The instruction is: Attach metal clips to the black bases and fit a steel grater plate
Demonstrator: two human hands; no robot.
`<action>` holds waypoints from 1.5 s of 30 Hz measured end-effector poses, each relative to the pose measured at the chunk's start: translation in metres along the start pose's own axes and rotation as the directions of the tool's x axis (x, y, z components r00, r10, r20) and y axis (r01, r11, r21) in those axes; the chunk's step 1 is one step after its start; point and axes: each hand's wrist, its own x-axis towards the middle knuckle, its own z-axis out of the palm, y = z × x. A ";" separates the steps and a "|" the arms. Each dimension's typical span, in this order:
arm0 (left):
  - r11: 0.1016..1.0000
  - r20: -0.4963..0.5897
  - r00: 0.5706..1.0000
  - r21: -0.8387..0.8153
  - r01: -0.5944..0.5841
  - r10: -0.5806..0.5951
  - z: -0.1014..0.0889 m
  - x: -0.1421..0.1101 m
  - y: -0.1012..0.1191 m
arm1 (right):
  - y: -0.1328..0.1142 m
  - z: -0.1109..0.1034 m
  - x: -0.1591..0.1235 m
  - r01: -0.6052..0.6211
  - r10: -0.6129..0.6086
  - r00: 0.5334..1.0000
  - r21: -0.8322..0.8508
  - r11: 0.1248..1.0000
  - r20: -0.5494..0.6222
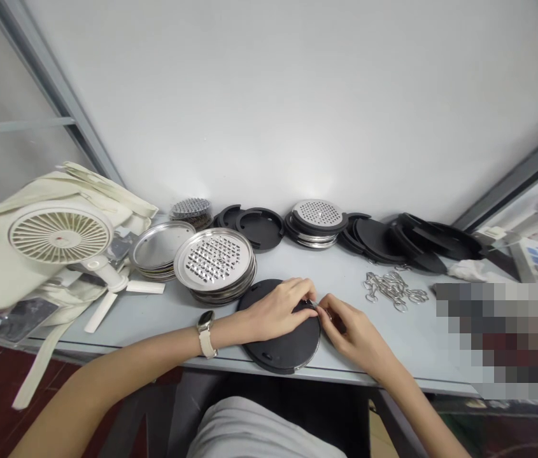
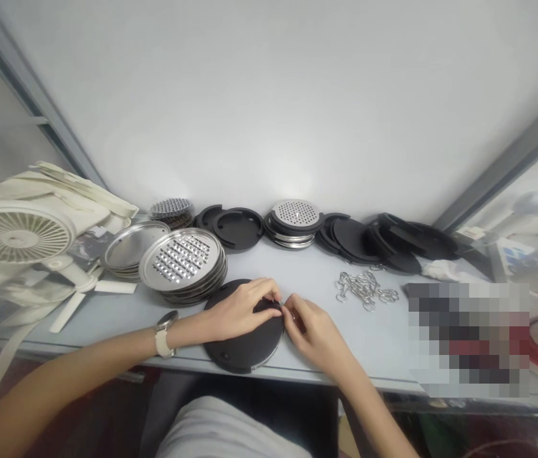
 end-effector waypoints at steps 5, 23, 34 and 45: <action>1.000 0.008 1.000 -0.006 0.011 -0.010 -0.001 0.000 0.000 | 0.001 0.001 0.000 -0.001 0.001 1.000 0.006 1.000 -0.018; 0.996 -0.036 0.999 0.083 -0.015 0.018 0.002 -0.001 0.000 | 0.002 -0.002 0.002 -0.012 0.009 0.999 0.068 0.998 0.040; 0.994 -0.045 0.999 0.109 -0.006 0.011 -0.003 0.000 0.001 | -0.001 -0.002 0.002 -0.047 0.046 0.999 0.078 0.996 0.020; 0.987 -0.091 0.995 0.151 0.049 -0.035 0.000 0.000 -0.005 | -0.001 -0.003 0.004 0.053 -0.051 0.995 0.011 0.999 -0.083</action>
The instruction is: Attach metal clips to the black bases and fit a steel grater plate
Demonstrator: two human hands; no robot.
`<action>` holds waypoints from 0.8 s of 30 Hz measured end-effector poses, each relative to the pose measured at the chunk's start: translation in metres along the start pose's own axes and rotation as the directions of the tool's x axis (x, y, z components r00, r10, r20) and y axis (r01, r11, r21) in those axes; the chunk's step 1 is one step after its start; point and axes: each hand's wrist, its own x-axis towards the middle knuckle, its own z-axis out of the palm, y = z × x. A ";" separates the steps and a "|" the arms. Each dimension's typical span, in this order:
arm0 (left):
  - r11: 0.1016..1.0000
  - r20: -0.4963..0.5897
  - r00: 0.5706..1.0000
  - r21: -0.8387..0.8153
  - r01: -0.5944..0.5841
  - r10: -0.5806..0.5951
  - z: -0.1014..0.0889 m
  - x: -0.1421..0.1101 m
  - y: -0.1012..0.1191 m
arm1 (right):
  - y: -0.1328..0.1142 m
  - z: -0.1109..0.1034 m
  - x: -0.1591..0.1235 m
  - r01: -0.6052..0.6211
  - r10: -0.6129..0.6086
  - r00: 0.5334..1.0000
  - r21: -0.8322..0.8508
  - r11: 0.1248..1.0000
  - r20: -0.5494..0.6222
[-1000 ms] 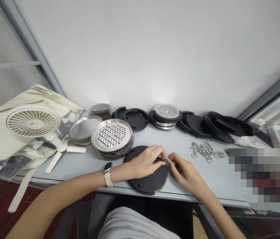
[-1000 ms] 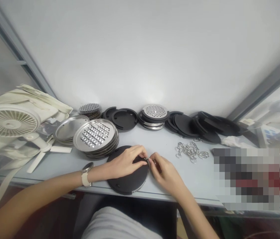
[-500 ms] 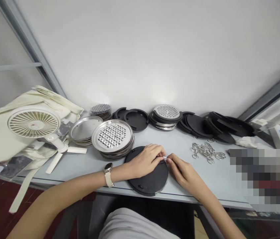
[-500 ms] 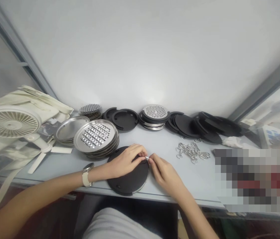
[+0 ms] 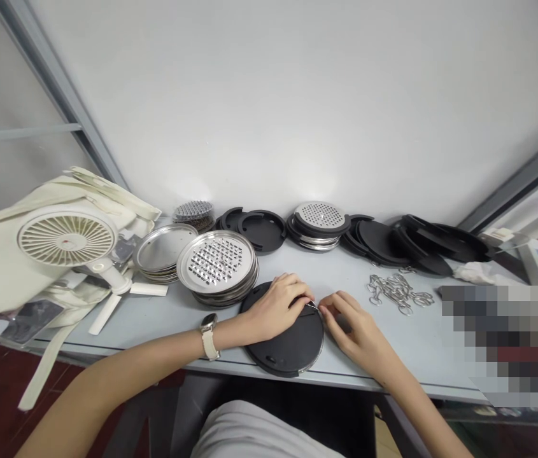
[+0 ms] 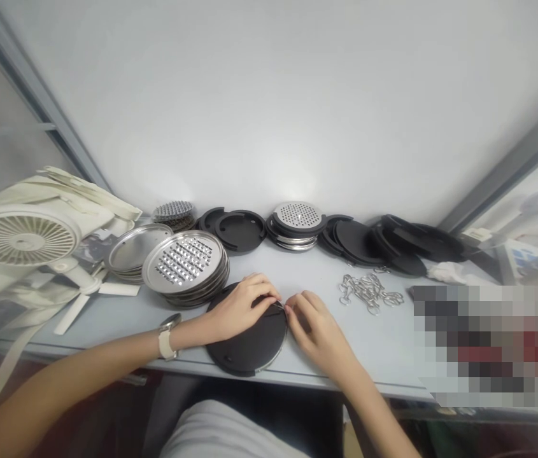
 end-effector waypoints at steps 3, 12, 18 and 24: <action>1.000 -0.002 1.000 0.003 0.003 -0.003 0.000 0.000 0.000 | -0.001 -0.001 0.000 0.021 -0.020 1.000 0.038 0.999 -0.015; 0.993 0.025 0.999 -0.114 -0.028 0.031 -0.003 -0.001 0.001 | 0.008 0.004 -0.003 0.019 -0.020 1.000 0.089 0.996 0.008; 0.999 0.017 1.000 -0.036 0.006 -0.005 -0.003 0.000 0.002 | 0.005 0.001 -0.001 -0.007 0.003 0.999 0.131 0.991 0.035; 1.000 0.026 1.000 0.015 -0.006 0.006 -0.003 -0.001 0.002 | 0.005 0.001 -0.002 -0.033 0.026 0.998 0.147 0.989 0.051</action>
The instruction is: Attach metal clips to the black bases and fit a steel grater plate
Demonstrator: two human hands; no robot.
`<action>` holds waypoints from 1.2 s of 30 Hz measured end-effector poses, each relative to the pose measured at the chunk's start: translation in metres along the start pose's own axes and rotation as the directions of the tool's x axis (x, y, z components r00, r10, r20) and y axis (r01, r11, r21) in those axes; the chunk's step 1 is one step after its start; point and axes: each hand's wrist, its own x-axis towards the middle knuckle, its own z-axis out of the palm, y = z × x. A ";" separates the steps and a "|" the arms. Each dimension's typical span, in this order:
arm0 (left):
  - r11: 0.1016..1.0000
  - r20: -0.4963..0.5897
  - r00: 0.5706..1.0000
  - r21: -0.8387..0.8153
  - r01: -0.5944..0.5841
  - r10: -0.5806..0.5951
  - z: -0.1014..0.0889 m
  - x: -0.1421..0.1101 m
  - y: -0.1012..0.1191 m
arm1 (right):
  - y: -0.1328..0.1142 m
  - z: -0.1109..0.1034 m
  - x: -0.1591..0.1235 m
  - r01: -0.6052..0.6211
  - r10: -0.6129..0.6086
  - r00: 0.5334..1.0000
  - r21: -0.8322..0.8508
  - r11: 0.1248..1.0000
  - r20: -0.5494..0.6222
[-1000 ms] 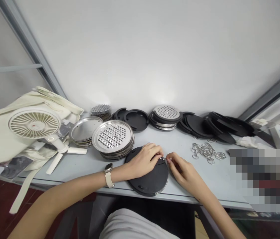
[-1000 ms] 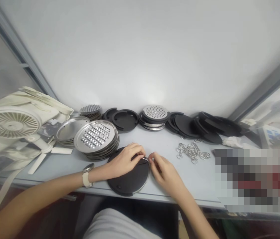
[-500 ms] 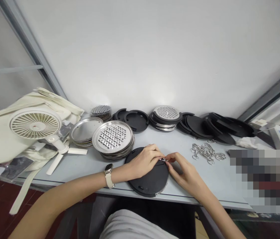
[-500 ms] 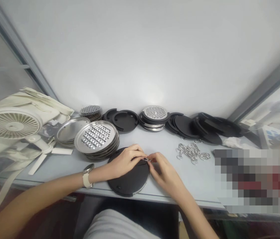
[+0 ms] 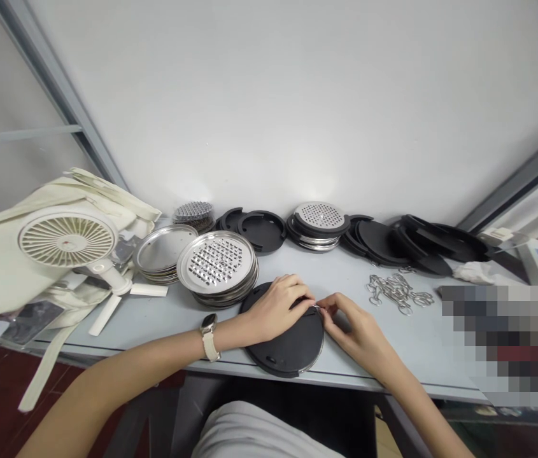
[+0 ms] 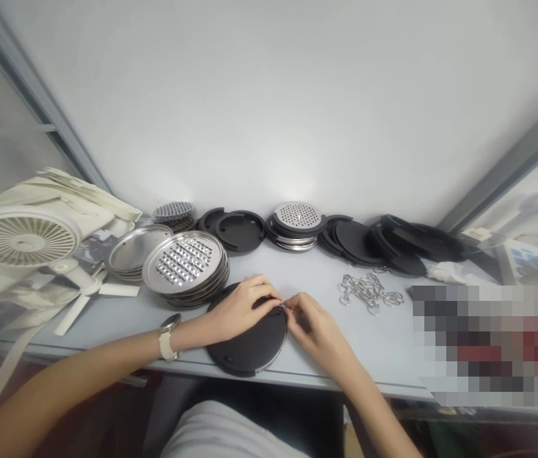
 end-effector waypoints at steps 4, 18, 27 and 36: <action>1.000 0.026 1.000 0.000 -0.009 0.009 0.000 -0.001 0.002 | 0.000 0.000 0.000 -0.014 0.014 1.000 -0.008 1.000 -0.011; 0.996 0.074 0.997 -0.081 -0.028 0.034 0.000 -0.001 0.003 | -0.004 -0.003 0.001 -0.049 0.047 0.998 0.060 0.997 0.042; 0.993 0.066 0.997 -0.108 -0.038 0.045 0.001 0.000 0.002 | -0.005 -0.005 0.000 -0.046 0.044 0.999 0.093 0.995 0.023; 0.996 0.043 0.999 -0.093 -0.010 0.014 0.001 -0.001 0.002 | -0.004 -0.005 0.000 -0.024 0.020 0.999 0.092 0.995 0.042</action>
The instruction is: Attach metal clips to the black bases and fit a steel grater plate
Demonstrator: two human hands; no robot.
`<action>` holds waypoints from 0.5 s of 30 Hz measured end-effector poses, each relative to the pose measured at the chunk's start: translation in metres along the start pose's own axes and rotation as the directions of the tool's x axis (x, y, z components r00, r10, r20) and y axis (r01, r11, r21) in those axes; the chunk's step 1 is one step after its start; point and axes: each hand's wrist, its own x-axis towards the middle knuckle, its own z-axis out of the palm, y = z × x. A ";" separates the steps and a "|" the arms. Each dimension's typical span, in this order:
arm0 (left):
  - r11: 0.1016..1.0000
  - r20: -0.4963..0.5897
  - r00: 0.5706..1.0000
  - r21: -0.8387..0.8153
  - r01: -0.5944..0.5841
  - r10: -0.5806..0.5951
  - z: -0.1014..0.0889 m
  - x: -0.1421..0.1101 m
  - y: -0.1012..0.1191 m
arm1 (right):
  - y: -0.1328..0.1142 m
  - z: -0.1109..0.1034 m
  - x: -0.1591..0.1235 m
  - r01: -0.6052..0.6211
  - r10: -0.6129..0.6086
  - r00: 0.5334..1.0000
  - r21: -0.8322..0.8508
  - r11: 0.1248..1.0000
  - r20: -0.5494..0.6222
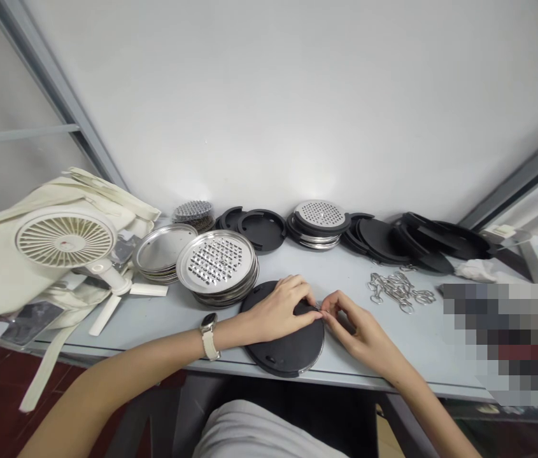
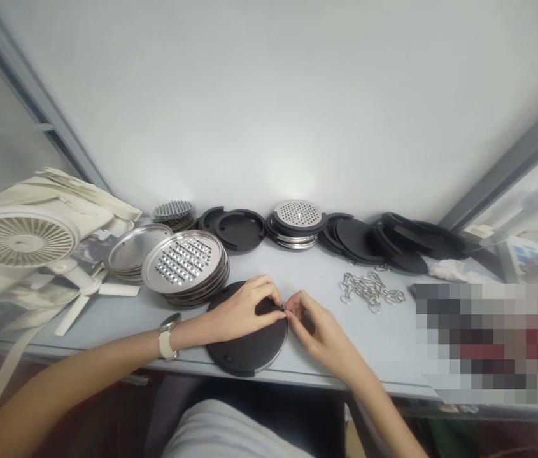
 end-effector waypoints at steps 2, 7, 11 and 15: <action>1.000 -0.003 1.000 0.004 0.001 -0.001 0.000 0.000 0.000 | -0.001 0.000 0.000 -0.010 0.010 1.000 0.001 1.000 0.001; 1.000 0.013 1.000 0.013 -0.018 0.018 -0.001 0.002 0.002 | 0.001 0.000 0.000 -0.027 0.028 1.000 0.036 0.999 -0.002; 1.000 0.005 1.000 -0.004 -0.028 0.028 -0.001 0.002 0.002 | 0.004 0.001 0.000 -0.052 0.051 0.999 0.040 0.998 0.015; 1.000 -0.015 1.000 0.004 -0.010 0.010 0.001 0.002 0.002 | 0.004 0.001 -0.001 -0.048 0.048 0.999 0.033 0.998 0.008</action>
